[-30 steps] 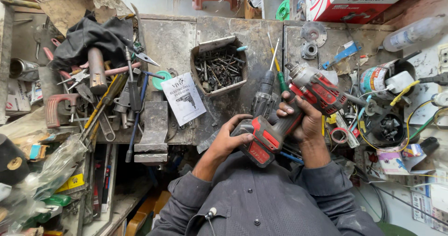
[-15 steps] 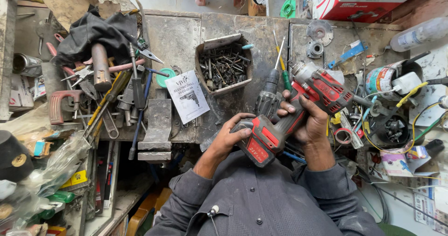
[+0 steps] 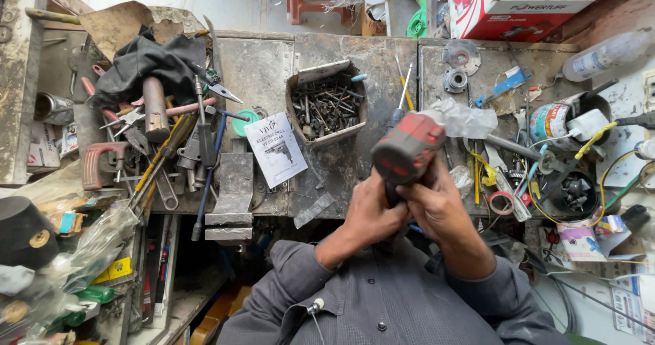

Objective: The person handles a cordless impact driver at a cluttered workbench, turning it over and removing its battery pack. They then pick through a box of screws and fasteners, lifting handfuls and sorting through them by hand.

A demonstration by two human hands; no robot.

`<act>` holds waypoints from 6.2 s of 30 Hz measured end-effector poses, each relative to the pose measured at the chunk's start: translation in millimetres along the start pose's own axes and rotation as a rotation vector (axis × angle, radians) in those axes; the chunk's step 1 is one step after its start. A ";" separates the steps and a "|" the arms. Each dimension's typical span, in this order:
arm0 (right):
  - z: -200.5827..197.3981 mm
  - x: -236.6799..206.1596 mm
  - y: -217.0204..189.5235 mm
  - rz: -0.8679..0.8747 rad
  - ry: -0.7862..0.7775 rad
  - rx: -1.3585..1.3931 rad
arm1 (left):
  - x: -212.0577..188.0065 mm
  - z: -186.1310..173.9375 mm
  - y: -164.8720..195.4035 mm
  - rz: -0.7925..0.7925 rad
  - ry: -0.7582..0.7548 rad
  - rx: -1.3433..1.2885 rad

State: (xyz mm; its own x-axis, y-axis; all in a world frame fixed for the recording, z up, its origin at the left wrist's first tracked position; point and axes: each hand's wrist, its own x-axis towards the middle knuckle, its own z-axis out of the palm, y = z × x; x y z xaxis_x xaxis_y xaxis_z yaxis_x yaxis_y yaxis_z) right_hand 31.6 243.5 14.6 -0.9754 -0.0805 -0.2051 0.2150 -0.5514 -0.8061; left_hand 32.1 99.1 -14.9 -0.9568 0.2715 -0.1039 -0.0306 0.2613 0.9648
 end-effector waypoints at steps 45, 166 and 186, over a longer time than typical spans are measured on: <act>-106.7 0.2 -12.8 -0.717 0.273 0.368 | -14.4 -43.2 -29.1 -0.137 0.110 -1.328; -130.0 -8.2 -17.0 -0.428 0.460 -1.516 | 4.5 -14.2 -104.0 -0.738 0.118 -1.164; -118.0 142.7 -67.6 -0.787 0.462 -1.386 | 5.6 -4.0 -92.1 -0.593 0.231 -0.959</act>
State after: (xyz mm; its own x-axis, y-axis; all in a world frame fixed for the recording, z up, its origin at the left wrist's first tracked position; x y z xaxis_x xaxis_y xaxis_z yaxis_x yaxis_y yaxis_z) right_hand -116.4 367.3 -25.7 -0.8176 0.2181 0.5330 -0.1682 0.7947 -0.5832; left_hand 28.4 72.8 -103.4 -0.7456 0.1390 -0.6517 -0.6062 -0.5477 0.5767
